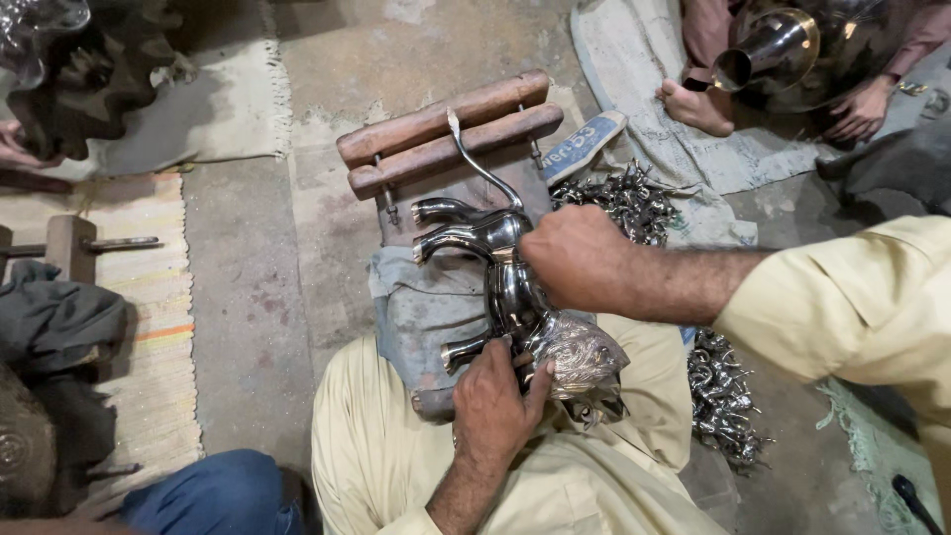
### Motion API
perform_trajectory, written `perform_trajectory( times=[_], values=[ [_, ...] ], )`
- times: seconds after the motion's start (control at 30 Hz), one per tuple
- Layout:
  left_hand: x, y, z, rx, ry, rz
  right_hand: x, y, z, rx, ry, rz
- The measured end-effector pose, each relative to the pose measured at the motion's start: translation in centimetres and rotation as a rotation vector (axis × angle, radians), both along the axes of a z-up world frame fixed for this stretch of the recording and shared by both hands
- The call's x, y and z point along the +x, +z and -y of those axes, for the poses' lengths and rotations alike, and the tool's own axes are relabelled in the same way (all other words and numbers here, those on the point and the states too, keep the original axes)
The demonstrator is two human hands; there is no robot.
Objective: The person sits on the floor and uses a chisel and hammer to engrave a silver-colored metal animal figurine. They repeatedly position the chisel on the figurine's body and strike it with a hammer to create surface patterns.
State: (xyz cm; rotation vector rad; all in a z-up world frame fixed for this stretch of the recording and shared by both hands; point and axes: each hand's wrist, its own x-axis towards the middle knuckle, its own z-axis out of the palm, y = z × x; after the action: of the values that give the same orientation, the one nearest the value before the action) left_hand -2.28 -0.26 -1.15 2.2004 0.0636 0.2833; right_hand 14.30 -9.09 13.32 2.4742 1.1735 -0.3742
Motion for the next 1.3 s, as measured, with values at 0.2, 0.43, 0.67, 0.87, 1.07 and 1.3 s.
perform_trajectory(
  times=[0.2, 0.43, 0.67, 0.87, 1.07, 1.3],
  values=[
    [-0.1, 0.4, -0.1, 0.011, 0.008, -0.022, -1.2, -0.9, -1.4, 0.084, 0.198, -0.016],
    [-0.3, 0.5, -0.2, -0.05, 0.039, 0.078, 0.1, 0.2, -1.2, -0.082, 0.262, -0.02],
    [-0.2, 0.4, -0.3, -0.032, 0.018, 0.025, 2.4, 1.7, -2.1, -0.259, 0.314, -0.06],
    [0.0, 0.4, -0.2, -0.022, 0.004, 0.031, 2.9, 1.5, -1.9, -0.14, 0.089, -0.137],
    [-0.1, 0.3, -0.2, -0.029, -0.006, 0.017, 3.9, 1.2, -1.1, -0.044, 0.042, -0.192],
    [-0.1, 0.0, -0.1, 0.008, 0.025, 0.038, 3.1, -0.1, -2.2, -0.034, 0.708, 0.102]
  ],
)
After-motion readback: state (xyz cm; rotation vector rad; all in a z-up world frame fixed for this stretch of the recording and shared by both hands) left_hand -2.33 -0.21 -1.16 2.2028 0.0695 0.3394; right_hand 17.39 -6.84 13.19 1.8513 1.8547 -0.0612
